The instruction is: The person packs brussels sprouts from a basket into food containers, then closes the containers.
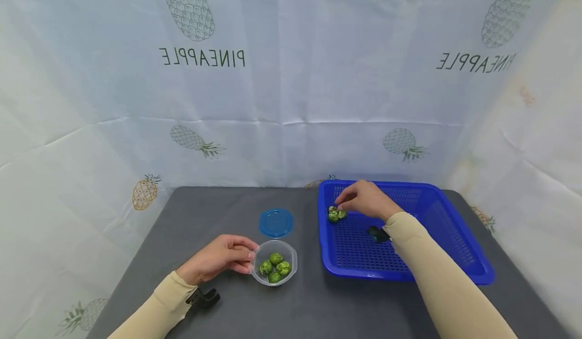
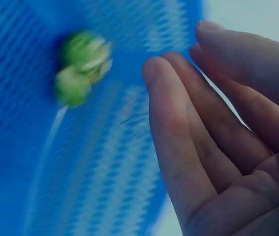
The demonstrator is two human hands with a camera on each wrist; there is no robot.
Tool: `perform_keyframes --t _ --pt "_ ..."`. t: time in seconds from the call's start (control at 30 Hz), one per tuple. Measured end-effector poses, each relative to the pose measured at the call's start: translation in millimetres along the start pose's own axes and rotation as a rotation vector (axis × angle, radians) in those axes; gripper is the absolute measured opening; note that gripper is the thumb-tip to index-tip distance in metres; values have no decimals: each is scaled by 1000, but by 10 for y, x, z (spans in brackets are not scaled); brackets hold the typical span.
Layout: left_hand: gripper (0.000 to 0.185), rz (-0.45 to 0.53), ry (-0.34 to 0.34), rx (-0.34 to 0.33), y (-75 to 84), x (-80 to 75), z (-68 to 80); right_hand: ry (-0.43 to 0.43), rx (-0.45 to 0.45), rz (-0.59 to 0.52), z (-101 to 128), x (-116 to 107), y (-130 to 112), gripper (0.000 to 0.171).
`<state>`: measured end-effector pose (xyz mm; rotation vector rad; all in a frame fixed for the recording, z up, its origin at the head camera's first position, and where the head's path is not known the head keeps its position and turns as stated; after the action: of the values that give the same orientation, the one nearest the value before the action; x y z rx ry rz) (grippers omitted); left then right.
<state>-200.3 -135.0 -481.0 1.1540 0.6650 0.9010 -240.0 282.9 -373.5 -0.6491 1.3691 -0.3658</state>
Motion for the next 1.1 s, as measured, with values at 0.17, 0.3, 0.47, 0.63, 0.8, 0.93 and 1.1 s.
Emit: perform_keyframes --t 0.17,0.3,0.47,0.63,0.8,0.93,1.1 --pt "43 4 -14 -10 1 7 -4 -20 63 0 -84 17 390 32" --pt "43 -4 -23 -6 7 -22 -26 -23 94 -1 -147 33 595 36" --pt "42 -8 -31 2 5 -36 -63 -25 109 31 -196 66 684 36" --pt "40 3 -12 0 -11 -28 -64 -28 99 36 -248 86 619 33" --pt "41 13 -22 12 -33 -10 -52 -35 110 47 -295 116 582 32" --pt "42 16 -37 17 -38 -6 -48 -40 123 45 -334 142 613 30" --pt "41 22 -32 17 -36 -8 -42 -38 126 27 -353 184 631 31"
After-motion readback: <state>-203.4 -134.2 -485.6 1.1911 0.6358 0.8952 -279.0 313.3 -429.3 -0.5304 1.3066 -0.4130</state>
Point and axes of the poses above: each hand's wrist, its own z-axis away from the middle knuckle, its own x-axis out of the palm, y = z × x, the point moved 1 cm from there along -z, towards the middle knuckle, and after that the axes turned 9 degrees about y, right-handed, at the moved point
